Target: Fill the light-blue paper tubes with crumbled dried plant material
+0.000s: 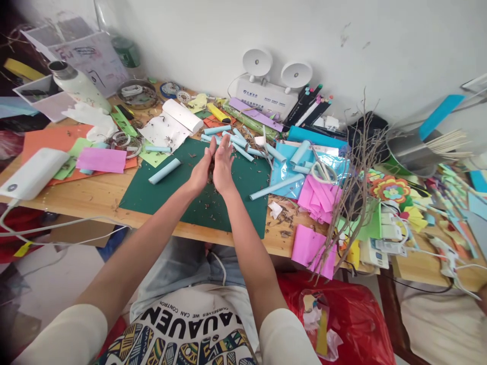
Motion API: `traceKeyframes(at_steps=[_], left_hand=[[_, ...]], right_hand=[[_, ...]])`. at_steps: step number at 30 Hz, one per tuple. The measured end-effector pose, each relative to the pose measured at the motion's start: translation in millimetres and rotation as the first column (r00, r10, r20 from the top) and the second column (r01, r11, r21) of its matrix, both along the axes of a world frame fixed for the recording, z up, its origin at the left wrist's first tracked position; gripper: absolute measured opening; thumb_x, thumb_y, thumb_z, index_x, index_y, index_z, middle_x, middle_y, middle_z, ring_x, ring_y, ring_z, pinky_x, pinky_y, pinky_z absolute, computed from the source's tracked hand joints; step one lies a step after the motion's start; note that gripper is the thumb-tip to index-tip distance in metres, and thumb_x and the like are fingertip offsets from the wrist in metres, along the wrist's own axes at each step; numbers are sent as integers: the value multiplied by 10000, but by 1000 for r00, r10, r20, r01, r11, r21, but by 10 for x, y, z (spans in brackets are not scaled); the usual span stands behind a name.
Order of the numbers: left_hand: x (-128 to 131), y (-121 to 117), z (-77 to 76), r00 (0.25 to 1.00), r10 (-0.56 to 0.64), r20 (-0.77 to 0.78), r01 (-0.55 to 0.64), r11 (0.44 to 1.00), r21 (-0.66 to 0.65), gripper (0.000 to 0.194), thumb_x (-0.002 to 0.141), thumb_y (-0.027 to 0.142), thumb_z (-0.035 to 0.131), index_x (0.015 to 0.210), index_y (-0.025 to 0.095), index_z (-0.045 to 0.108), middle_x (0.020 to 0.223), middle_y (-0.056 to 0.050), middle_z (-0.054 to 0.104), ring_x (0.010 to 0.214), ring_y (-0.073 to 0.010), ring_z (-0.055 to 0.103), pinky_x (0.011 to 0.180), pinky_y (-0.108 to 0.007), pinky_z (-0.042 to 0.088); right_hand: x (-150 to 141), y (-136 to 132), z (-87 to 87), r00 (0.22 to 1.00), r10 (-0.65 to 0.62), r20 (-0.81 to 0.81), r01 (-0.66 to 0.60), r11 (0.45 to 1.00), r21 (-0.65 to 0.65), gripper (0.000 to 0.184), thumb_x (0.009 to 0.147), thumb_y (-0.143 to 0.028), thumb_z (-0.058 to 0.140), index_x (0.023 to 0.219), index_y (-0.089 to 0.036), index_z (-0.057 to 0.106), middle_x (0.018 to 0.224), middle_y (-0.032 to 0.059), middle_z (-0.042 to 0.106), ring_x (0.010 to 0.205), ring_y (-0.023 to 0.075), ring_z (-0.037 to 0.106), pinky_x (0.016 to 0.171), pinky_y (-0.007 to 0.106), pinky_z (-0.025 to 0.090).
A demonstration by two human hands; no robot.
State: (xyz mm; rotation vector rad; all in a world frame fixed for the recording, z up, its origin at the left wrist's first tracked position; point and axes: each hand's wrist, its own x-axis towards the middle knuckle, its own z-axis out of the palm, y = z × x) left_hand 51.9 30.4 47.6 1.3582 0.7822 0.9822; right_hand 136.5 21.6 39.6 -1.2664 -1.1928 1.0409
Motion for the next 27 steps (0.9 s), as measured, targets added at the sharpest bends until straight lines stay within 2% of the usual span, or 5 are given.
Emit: traceKeyframes(at_steps=[10,14,19,24,27], left_hand=[[-458,228,-248,994,77,-80,-71,994,78,623,917,522,462,1409,141,452,1443,-154,490,1349,-278,450,1141,-460,325],[-715,-113,-129,904,197,-379,-103,961,255,545,951,471,408,1408,178,454,1338,-135,583,1218,-266,565,1052,-435,439],[-977,-702,-36,480,290,-828,147,904,402,824,788,600,624,1480,242,354,1428,-160,458,1221,-374,518,993,-502,460],[-888,-764,-158,384,360,-850,304,820,484,1074,666,714,666,1534,285,201,1614,-136,109,1409,-453,249,1109,-582,280],[-746,-538,-265,429,381,-819,343,770,538,969,767,666,599,1534,212,218,1616,-152,88,1472,-407,98,1168,-557,176]], right_hand=[[473,-190,-139,962,-85,259,87,996,5,446,923,-439,455,1228,-177,648,1235,84,666,1176,248,601,1052,433,442],[560,-346,-17,724,-64,687,60,998,30,414,897,-340,503,1255,-179,634,1189,117,664,1062,272,623,982,432,467],[650,-510,34,505,32,862,31,998,-56,460,884,-328,531,1314,-174,580,1157,147,620,945,277,631,912,429,481],[545,-550,-63,486,-36,873,152,987,-44,384,895,-206,435,1200,-113,647,1079,174,643,990,284,616,931,426,463],[458,-546,-121,618,-14,786,71,997,-39,342,892,-210,443,1104,-131,699,1027,133,689,912,235,645,893,368,490]])
